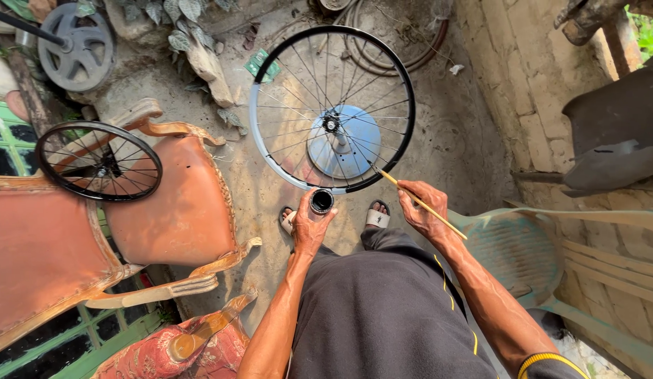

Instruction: The person paints the rim of a bicycle wheel black using a small brush and a paint can. They repeatedly dip the brush into the paint and apply it along the wheel's outer edge while the wheel rests on a stand.

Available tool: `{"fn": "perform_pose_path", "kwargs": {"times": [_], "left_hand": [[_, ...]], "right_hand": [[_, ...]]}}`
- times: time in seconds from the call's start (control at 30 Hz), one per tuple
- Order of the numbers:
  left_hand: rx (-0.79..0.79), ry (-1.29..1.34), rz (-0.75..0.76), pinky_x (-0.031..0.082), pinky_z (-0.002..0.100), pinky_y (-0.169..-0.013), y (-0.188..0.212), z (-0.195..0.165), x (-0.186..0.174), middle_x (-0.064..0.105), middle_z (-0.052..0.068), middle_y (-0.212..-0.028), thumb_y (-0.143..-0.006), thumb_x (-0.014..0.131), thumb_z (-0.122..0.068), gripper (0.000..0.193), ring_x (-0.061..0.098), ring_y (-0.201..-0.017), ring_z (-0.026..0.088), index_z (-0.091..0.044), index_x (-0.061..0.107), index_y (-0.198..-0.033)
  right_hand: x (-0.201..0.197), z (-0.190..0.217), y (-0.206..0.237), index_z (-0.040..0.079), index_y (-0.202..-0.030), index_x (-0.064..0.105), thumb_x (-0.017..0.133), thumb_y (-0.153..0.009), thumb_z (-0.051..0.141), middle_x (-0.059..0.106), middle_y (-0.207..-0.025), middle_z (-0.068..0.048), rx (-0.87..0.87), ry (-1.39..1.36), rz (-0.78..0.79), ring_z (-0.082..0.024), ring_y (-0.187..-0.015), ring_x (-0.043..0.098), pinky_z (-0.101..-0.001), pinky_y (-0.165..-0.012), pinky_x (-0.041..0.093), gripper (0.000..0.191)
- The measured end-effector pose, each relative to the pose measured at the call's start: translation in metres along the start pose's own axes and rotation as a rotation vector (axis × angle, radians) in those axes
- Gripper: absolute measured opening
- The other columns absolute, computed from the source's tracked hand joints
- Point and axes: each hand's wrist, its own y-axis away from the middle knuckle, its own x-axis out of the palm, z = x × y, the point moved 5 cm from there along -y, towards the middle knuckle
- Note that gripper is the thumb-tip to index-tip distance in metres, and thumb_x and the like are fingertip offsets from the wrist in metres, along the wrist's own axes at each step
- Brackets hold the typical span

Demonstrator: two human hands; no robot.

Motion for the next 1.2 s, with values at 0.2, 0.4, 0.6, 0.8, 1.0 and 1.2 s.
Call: {"fn": "perform_pose_path", "kwargs": {"times": [0.2, 0.4, 0.6, 0.8, 1.0, 1.2], "left_hand": [[0.028, -0.112, 0.020, 0.049, 0.044, -0.104, -0.011, 0.001, -0.027, 0.075, 0.010, -0.125, -0.076, 0.092, -0.024, 0.075, 0.070, -0.118, 0.026, -0.013, 0.055, -0.141], [0.103, -0.042, 0.078, 0.055, 0.040, -0.103, -0.032, 0.012, -0.075, 0.072, 0.010, -0.128, -0.076, 0.090, -0.028, 0.074, 0.069, -0.120, 0.025, -0.014, 0.056, -0.140], [0.168, -0.035, 0.147, 0.053, 0.042, -0.105, -0.060, 0.028, -0.121, 0.069, 0.012, -0.132, -0.074, 0.092, -0.027, 0.075, 0.066, -0.124, 0.029, -0.012, 0.057, -0.139], [0.268, -0.029, 0.179, 0.049, 0.046, -0.110, -0.075, 0.042, -0.146, 0.064, 0.016, -0.140, -0.074, 0.092, -0.026, 0.075, 0.058, -0.134, 0.035, -0.011, 0.057, -0.139], [0.319, -0.101, 0.228, 0.041, 0.049, -0.116, -0.074, 0.045, -0.144, 0.064, 0.013, -0.142, -0.071, 0.093, -0.024, 0.073, 0.048, -0.143, 0.041, -0.012, 0.060, -0.135], [0.372, -0.116, 0.259, 0.037, 0.049, -0.118, -0.068, 0.045, -0.138, 0.061, 0.013, -0.145, -0.071, 0.092, -0.023, 0.073, 0.046, -0.144, 0.039, -0.013, 0.060, -0.136]], "right_hand": [[0.014, 0.030, -0.003, 0.000, -0.109, 0.075, 0.072, -0.092, 0.006, 0.076, -0.093, -0.014, 0.001, -0.011, -0.038, -0.020, -0.077, 0.074, -0.0305, -0.061, 0.057, 0.019], [0.049, 0.076, -0.005, 0.000, -0.112, 0.075, 0.071, -0.092, 0.005, 0.077, -0.096, -0.014, 0.058, 0.023, -0.111, -0.019, -0.080, 0.074, -0.0295, -0.064, 0.059, 0.020], [0.090, 0.143, -0.007, 0.000, -0.110, 0.075, 0.071, -0.093, 0.005, 0.077, -0.092, -0.013, 0.081, 0.020, -0.154, -0.018, -0.077, 0.074, -0.0286, -0.065, 0.059, 0.018], [0.118, 0.210, -0.008, 0.000, -0.108, 0.076, 0.071, -0.091, 0.003, 0.077, -0.091, -0.012, 0.089, 0.030, -0.080, -0.019, -0.075, 0.073, -0.0300, -0.067, 0.058, 0.018], [0.144, 0.244, -0.013, 0.001, -0.101, 0.076, 0.073, -0.086, 0.004, 0.077, -0.089, -0.012, -0.022, 0.070, 0.040, -0.022, -0.073, 0.075, -0.0327, -0.064, 0.058, 0.015], [0.164, 0.240, -0.011, 0.000, -0.097, 0.077, 0.074, -0.083, 0.006, 0.076, -0.083, -0.014, 0.040, 0.139, 0.104, -0.025, -0.068, 0.074, -0.0345, -0.060, 0.058, 0.015]]}}
